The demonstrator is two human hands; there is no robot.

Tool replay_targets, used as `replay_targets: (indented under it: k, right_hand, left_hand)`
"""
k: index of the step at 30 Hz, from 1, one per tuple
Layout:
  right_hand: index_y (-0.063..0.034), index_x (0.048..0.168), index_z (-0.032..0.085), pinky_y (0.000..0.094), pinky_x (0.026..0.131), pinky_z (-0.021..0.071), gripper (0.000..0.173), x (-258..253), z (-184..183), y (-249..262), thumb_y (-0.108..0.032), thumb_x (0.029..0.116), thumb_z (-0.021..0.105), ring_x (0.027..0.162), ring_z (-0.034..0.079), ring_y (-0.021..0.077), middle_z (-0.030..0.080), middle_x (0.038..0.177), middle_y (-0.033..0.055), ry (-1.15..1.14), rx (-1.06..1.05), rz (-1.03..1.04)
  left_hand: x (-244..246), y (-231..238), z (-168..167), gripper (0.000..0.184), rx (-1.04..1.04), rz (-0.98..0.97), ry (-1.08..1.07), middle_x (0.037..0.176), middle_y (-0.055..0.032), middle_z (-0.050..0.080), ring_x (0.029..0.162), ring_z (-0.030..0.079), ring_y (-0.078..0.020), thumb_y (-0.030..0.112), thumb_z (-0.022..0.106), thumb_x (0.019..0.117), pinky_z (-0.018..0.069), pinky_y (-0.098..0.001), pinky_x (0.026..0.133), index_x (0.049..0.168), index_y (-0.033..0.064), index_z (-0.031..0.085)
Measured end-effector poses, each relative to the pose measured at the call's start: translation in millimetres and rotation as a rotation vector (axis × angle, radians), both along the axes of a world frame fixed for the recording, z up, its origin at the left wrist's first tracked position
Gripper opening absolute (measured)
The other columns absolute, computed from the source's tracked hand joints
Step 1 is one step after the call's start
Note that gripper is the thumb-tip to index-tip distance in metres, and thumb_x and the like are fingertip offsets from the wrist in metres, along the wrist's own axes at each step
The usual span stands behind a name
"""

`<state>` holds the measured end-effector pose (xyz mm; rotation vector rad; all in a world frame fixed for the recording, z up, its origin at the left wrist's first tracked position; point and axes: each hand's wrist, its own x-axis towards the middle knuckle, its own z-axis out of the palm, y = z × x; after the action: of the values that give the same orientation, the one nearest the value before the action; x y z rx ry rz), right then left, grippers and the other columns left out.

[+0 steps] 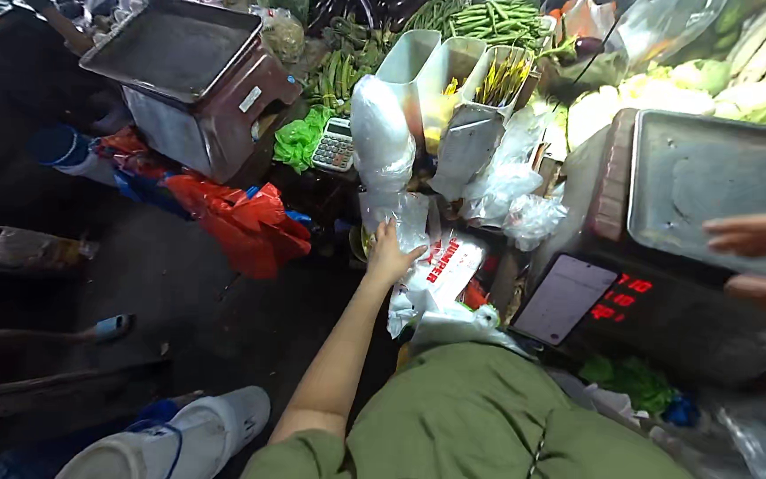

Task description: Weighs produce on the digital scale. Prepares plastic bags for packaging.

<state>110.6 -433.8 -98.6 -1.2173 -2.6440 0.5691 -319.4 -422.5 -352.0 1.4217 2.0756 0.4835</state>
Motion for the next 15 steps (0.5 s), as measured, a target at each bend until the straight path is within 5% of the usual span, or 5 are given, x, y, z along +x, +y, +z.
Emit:
replay_targets:
  k: [3,6,9,13,15]
  right_hand:
    - [-0.0032,0.134,0.063,0.0393,0.100,0.0561,0.045,-29.7,-32.8,-61.9,-0.035,0.1021,0.061,0.112,0.069,0.0203,0.072,0.120,0.0136,0.176,-0.085,0.030]
    - [-0.0106,0.127,0.068,0.0234,0.093,0.0588,0.034,-66.9,-85.9,-83.5,-0.034,0.1033,0.060,0.104,0.070,0.0050,0.075,0.111,0.0008,0.469,-0.037,0.021]
    - [-0.0063,0.122,0.070,0.0244,0.091,0.0594,0.029,-105.2,-123.1,-85.5,-0.027,0.1038,0.059,0.101,0.071,0.0058,0.075,0.108,0.0016,0.585,-0.078,0.025]
    - [-0.0054,0.119,0.072,0.0285,0.090,0.0582,0.027,-166.4,-151.3,-62.5,-0.013,0.1022,0.052,0.097,0.069,0.0089,0.073,0.107,0.0057,0.534,-0.044,-0.046]
    - [-0.0038,0.120,0.072,0.0392,0.089,0.0574,0.028,-202.0,-159.9,-39.0,-0.004,0.1004,0.052,0.097,0.069,0.0190,0.072,0.109,0.0113,0.456,-0.043,-0.119]
  left_hand:
    - [16.0,10.8,-21.1,0.096,0.006,0.021,0.043,0.165,-0.0292,0.019,0.141,0.038,-0.0522,0.052,0.079,0.0858,0.0390,-0.0677,0.108,0.158,0.0074,0.034]
    - [16.8,14.9,-23.9,0.068,0.040,0.042,0.048,0.159,-0.0310,0.028,0.128,0.051,-0.0523,0.026,0.073,0.0926,0.0488,-0.0647,0.098,0.150,0.0035,0.044]
    - [-4.7,14.1,-24.6,0.049,0.148,0.045,-0.074,0.141,-0.0311,0.050,0.120,0.059,-0.0463,0.004,0.064,0.0912,0.0512,-0.0603,0.098,0.138,-0.0050,0.052]
    - [-38.6,2.8,-29.0,0.039,0.268,0.059,-0.333,0.126,-0.0211,0.062,0.087,0.066,-0.0274,0.004,0.060,0.0938,0.0555,-0.0465,0.076,0.132,-0.0014,0.055]
    - [-43.7,-3.1,-32.9,0.040,0.289,0.089,-0.512,0.124,-0.0180,0.062,0.081,0.064,-0.0204,0.001,0.063,0.0919,0.0560,-0.0394,0.073,0.131,0.0010,0.056]
